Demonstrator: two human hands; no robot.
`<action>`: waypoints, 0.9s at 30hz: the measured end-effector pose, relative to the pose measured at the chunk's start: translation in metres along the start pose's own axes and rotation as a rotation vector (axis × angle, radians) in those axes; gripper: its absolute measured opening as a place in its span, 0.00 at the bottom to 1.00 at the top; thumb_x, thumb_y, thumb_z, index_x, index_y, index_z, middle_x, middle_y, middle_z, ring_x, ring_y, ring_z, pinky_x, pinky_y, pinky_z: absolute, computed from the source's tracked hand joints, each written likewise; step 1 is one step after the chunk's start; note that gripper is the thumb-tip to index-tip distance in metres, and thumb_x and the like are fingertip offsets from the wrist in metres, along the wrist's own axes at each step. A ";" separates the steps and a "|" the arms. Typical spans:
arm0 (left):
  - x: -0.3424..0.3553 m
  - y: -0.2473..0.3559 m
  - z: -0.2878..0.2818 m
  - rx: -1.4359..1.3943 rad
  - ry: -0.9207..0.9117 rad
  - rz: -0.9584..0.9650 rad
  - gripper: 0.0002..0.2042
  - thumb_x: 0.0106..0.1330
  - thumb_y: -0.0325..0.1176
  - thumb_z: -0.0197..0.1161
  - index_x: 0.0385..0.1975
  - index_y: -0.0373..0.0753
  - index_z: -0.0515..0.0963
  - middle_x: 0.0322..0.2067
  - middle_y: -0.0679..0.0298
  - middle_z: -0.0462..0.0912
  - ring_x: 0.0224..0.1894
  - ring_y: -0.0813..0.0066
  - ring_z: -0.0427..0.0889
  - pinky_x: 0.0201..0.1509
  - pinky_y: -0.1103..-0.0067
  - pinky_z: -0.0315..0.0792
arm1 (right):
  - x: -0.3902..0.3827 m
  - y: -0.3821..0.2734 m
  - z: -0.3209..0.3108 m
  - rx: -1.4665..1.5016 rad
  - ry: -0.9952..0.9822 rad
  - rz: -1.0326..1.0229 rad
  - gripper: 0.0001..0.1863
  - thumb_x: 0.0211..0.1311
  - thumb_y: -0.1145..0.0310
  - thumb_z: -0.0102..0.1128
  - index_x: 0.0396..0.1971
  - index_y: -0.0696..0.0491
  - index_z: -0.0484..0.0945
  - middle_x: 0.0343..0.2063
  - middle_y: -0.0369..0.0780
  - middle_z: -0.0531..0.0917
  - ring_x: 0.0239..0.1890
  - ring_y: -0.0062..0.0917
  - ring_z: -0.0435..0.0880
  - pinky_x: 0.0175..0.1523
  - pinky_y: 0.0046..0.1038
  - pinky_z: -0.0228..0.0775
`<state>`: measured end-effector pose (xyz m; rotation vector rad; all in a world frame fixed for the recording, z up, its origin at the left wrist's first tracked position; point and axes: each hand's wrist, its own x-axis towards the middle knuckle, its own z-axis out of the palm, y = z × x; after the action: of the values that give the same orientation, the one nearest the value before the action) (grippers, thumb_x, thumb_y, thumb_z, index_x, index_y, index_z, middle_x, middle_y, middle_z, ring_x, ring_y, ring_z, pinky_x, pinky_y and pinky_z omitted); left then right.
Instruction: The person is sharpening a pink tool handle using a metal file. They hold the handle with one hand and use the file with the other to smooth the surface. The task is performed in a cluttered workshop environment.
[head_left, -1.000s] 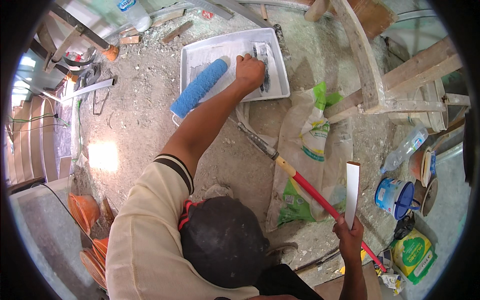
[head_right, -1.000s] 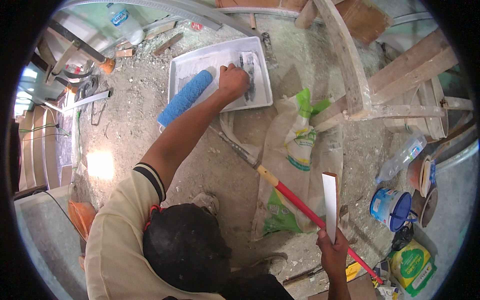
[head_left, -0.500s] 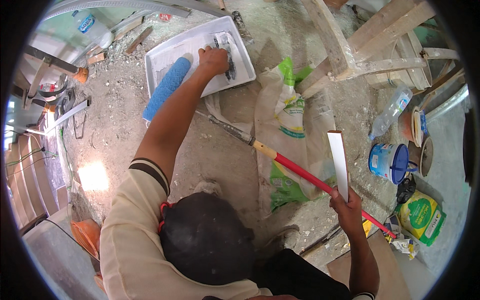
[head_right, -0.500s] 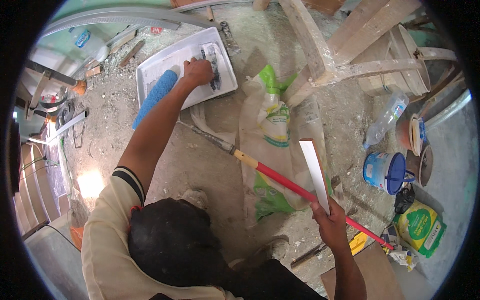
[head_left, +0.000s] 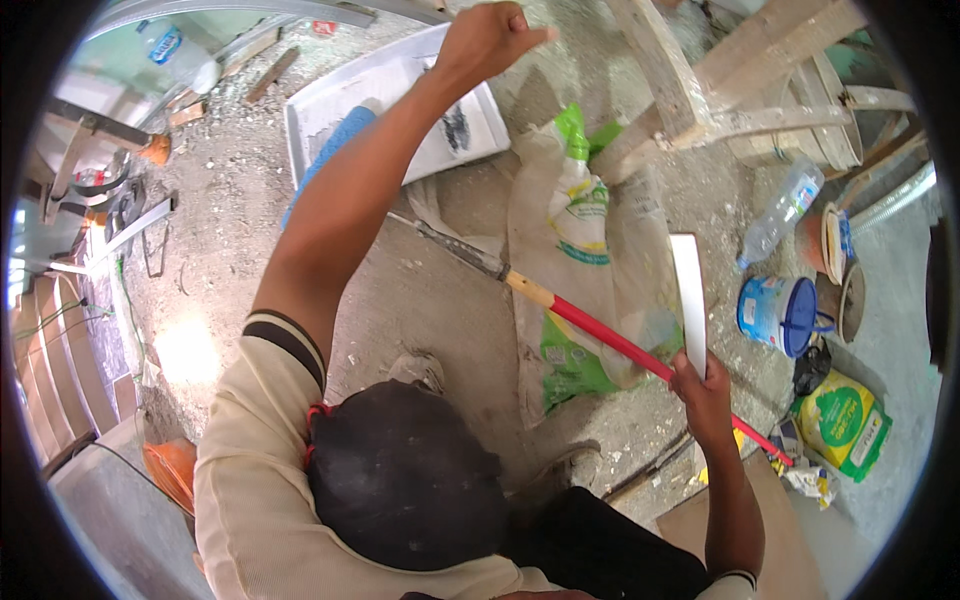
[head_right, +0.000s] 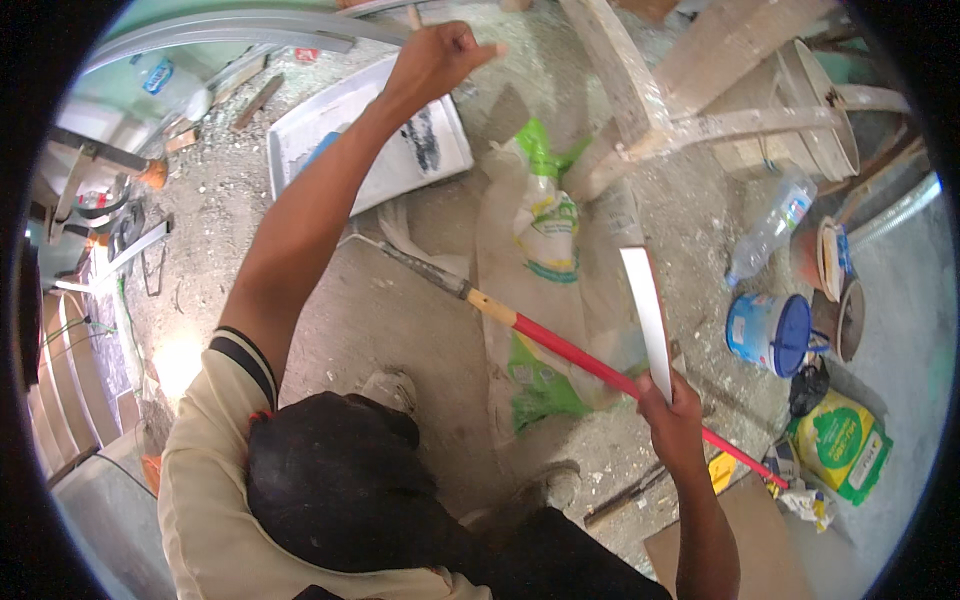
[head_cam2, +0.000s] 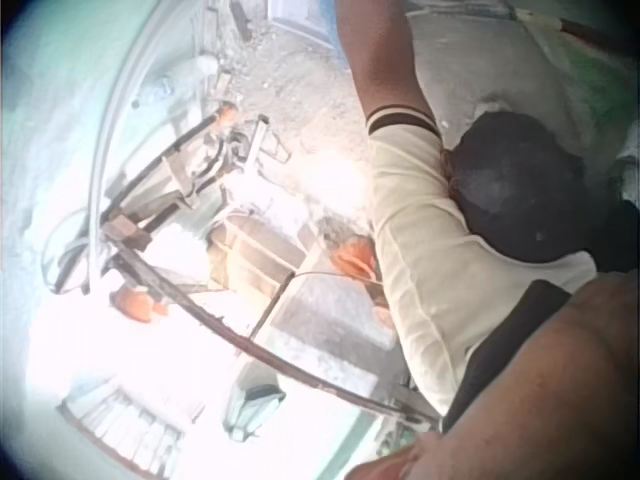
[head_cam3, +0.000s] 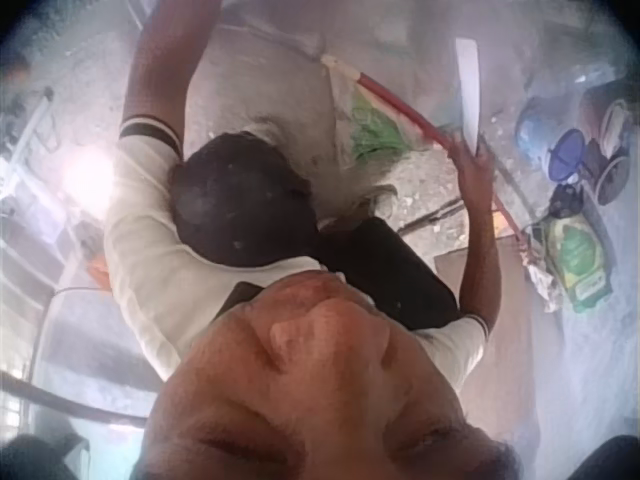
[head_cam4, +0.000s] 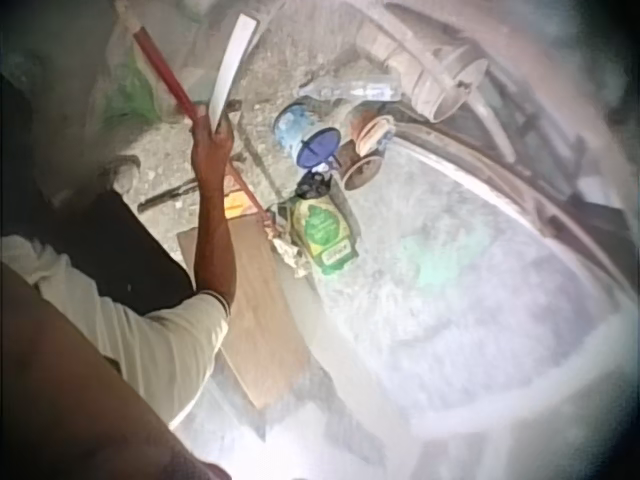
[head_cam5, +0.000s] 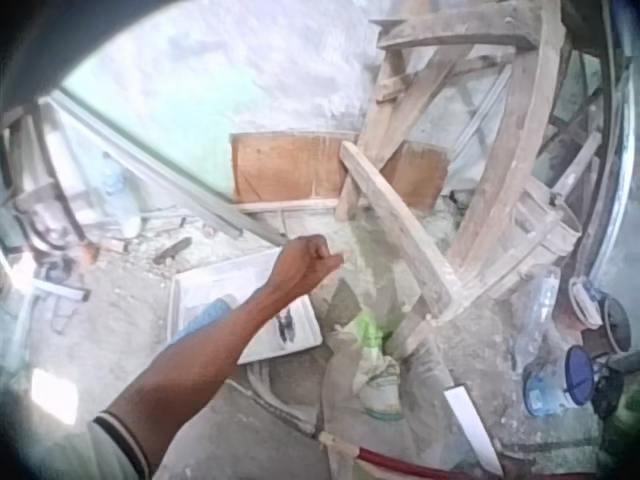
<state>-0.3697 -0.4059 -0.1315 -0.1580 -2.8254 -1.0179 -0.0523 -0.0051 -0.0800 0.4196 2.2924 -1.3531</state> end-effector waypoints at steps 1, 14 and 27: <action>0.008 -0.009 0.008 0.037 0.020 0.112 0.15 0.64 0.38 0.72 0.44 0.37 0.83 0.34 0.54 0.87 0.39 0.61 0.86 0.47 0.70 0.78 | 0.003 0.000 0.001 -0.018 -0.001 -0.031 0.11 0.75 0.61 0.59 0.37 0.54 0.76 0.20 0.29 0.72 0.22 0.11 0.68 0.27 0.19 0.57; -0.079 -0.006 0.047 -0.083 0.027 0.403 0.15 0.63 0.42 0.71 0.31 0.35 0.80 0.40 0.55 0.80 0.43 0.53 0.81 0.50 0.65 0.74 | -0.001 0.037 -0.033 -0.059 0.168 0.004 0.25 0.80 0.47 0.44 0.39 0.55 0.77 0.20 0.27 0.64 0.25 0.13 0.61 0.32 0.21 0.56; -0.201 0.039 0.059 -0.460 -0.242 0.546 0.09 0.56 0.33 0.74 0.28 0.41 0.78 0.31 0.60 0.78 0.39 0.56 0.80 0.44 0.63 0.73 | 0.042 0.049 -0.002 -0.355 0.169 -0.099 0.19 0.72 0.55 0.60 0.40 0.59 0.76 0.27 0.40 0.76 0.32 0.23 0.74 0.40 0.30 0.68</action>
<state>-0.1714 -0.3489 -0.1841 -1.0905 -2.4353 -1.5428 -0.0655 0.0210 -0.1370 0.3159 2.6576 -0.9518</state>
